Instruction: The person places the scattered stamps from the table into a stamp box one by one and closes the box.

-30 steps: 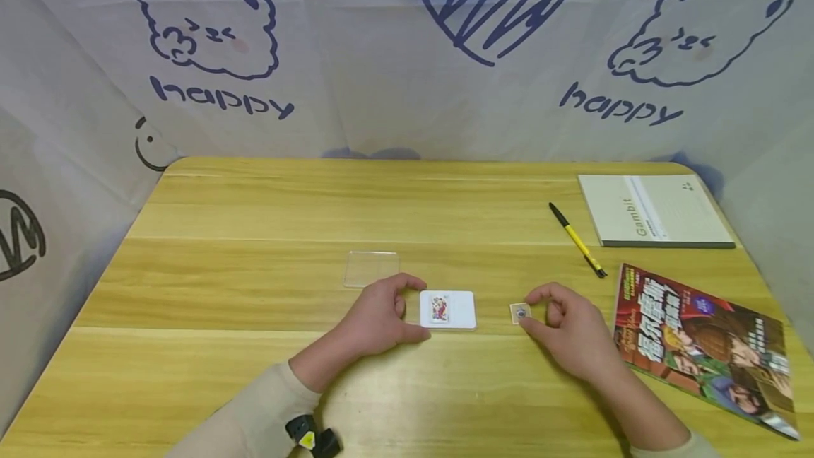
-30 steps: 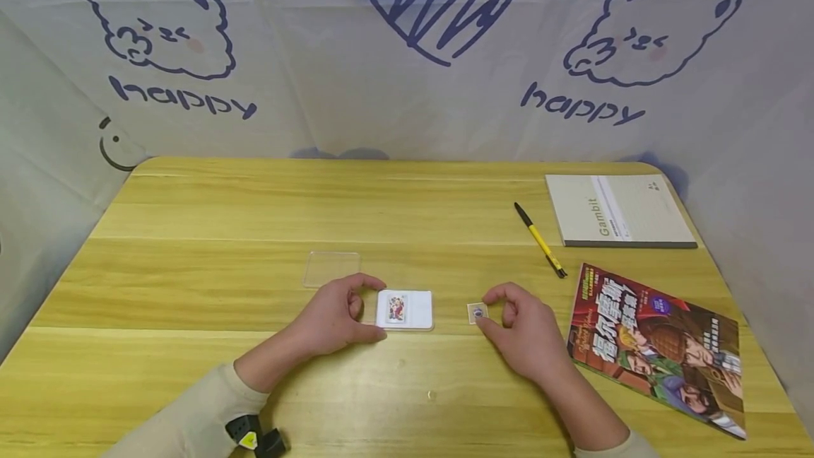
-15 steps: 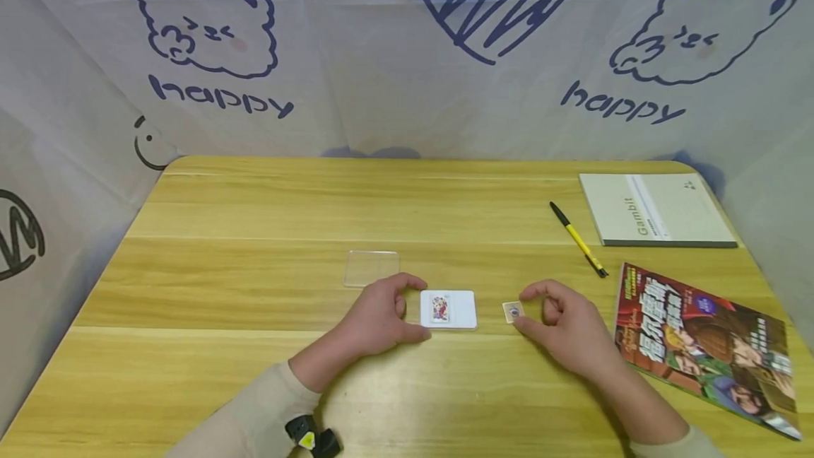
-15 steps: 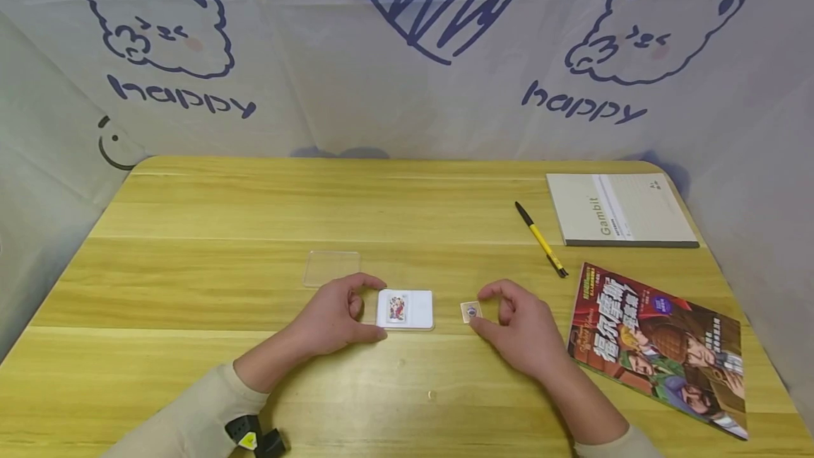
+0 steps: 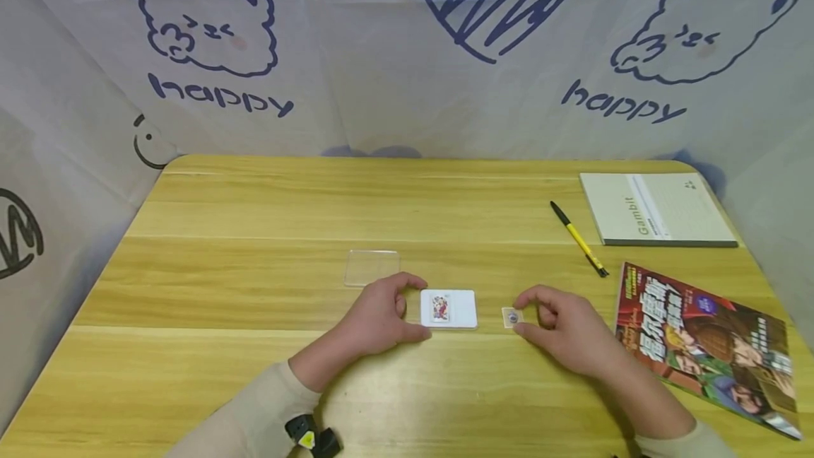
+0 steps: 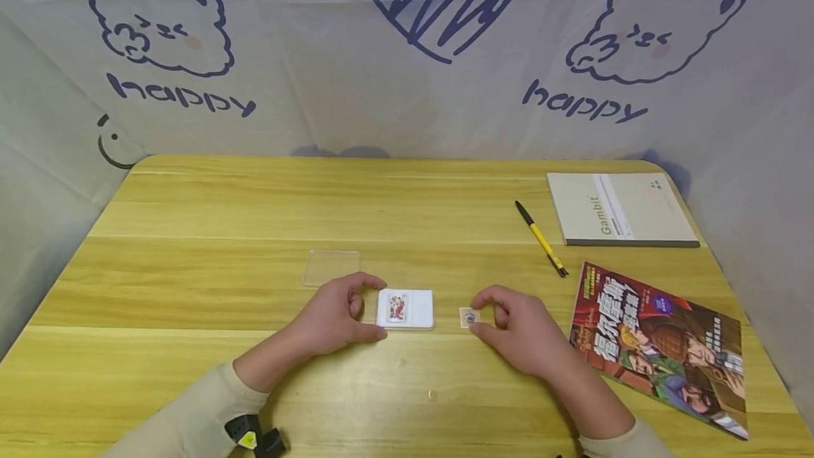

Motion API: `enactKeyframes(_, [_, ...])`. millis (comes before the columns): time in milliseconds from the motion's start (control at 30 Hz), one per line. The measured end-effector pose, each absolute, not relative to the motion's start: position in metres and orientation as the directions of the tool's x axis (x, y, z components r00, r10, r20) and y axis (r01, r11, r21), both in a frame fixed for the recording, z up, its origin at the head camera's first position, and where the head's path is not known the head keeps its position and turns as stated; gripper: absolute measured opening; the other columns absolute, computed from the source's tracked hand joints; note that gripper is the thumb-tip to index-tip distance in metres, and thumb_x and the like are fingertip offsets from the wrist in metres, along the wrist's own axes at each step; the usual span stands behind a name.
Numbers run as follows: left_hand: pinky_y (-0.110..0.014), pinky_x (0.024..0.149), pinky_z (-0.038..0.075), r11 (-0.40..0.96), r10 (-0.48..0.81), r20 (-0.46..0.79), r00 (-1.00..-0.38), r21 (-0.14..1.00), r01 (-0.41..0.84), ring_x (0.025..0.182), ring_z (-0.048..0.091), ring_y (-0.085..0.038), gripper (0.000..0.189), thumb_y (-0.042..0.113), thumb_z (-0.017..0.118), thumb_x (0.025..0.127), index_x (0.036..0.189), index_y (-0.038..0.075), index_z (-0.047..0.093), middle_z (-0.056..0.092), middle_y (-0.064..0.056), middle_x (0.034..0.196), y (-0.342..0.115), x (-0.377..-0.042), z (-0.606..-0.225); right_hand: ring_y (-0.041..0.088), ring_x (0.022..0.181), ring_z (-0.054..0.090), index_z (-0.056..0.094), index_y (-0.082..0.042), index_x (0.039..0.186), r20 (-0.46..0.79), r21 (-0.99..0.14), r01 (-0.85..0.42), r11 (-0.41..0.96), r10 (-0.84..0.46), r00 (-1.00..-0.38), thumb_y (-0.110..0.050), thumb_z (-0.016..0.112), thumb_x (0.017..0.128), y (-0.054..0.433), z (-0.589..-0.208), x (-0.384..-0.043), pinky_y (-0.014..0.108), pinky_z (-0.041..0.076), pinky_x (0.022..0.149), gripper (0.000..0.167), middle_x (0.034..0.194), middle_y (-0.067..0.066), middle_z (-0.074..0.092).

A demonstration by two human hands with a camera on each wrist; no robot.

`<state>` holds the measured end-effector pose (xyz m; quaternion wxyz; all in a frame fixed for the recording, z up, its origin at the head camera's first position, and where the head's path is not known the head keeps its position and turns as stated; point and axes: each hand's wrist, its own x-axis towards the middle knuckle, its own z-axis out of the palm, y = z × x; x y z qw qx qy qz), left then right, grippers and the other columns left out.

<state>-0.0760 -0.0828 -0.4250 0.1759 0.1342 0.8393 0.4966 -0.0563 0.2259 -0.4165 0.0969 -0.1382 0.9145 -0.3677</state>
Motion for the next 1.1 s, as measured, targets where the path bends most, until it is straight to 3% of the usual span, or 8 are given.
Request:
enactKeyframes(200, [-0.024,0.046,0.029,0.468,0.402,-0.161,-0.901,0.882,0.051,0.047,0.03,-0.009,0.063,0.006,0.089,0.071,0.126,0.002,0.06,0.035,0.004,0.057,-0.0832,-0.0756,-0.4232,0.006,0.05,0.032,0.067,-0.02,0.104,-0.057,-0.684,-0.223,0.695,-0.356,-0.933,-0.02,0.078,0.089,0.2257,-0.4164,-0.0563,0.03,0.043,0.061,0.018,0.058,-0.009,0.037])
enactKeyframes(400, [-0.024,0.046,0.029,0.463,0.404,-0.162,-0.9,0.885,0.048,0.047,0.03,-0.009,0.063,0.006,0.089,0.071,0.126,0.002,0.06,0.035,0.005,0.057,-0.083,-0.0762,-0.4246,0.006,0.052,0.033,0.065,-0.022,0.102,-0.013,-0.706,-0.241,0.666,-0.353,-0.935,-0.018,0.079,0.088,0.228,-0.4206,-0.0554,0.03,0.042,0.062,0.021,0.06,-0.009,0.037])
enactKeyframes(633, [-0.025,0.045,0.029,0.466,0.403,-0.168,-0.9,0.884,0.044,0.047,0.03,-0.009,0.063,0.006,0.089,0.071,0.126,0.002,0.06,0.035,0.005,0.056,-0.0826,-0.0758,-0.4249,0.009,0.053,0.039,0.064,-0.024,0.097,0.062,-0.729,-0.269,0.629,-0.331,-0.942,-0.011,0.083,0.084,0.2294,-0.4243,-0.0533,0.028,0.038,0.052,0.026,0.074,-0.003,0.05])
enactKeyframes(800, [-0.025,0.045,0.029,0.466,0.402,-0.163,-0.901,0.884,0.048,0.047,0.03,-0.009,0.063,0.006,0.089,0.071,0.126,0.002,0.06,0.035,0.005,0.056,-0.0826,-0.0756,-0.4244,0.009,0.049,0.038,0.066,-0.025,0.096,0.042,-0.749,-0.242,0.617,-0.321,-0.946,-0.013,0.083,0.083,0.229,-0.4241,-0.0527,0.028,0.036,0.049,0.025,0.069,-0.006,0.054])
enactKeyframes(967, [-0.024,0.046,0.029,0.467,0.4,-0.168,-0.901,0.883,0.043,0.047,0.03,-0.009,0.063,0.006,0.089,0.071,0.126,0.002,0.06,0.035,0.005,0.057,-0.0821,-0.0755,-0.4249,0.008,0.047,0.038,0.068,-0.021,0.096,0.005,-0.785,-0.204,0.585,-0.324,-0.946,-0.016,0.085,0.081,0.2299,-0.4241,-0.0521,0.027,0.037,0.046,0.024,0.088,-0.007,0.068])
enactKeyframes(1100, [-0.024,0.046,0.029,0.465,0.397,-0.172,-0.901,0.885,0.036,0.047,0.031,-0.01,0.063,0.005,0.09,0.071,0.126,0.002,0.06,0.036,0.004,0.057,-0.0819,-0.0754,-0.4252,0.008,0.046,0.037,0.07,-0.019,0.098,-0.017,-0.799,-0.183,0.574,-0.325,-0.946,-0.017,0.09,0.073,0.2323,-0.4254,-0.0527,0.028,0.037,0.046,0.032,0.083,-0.006,0.067])
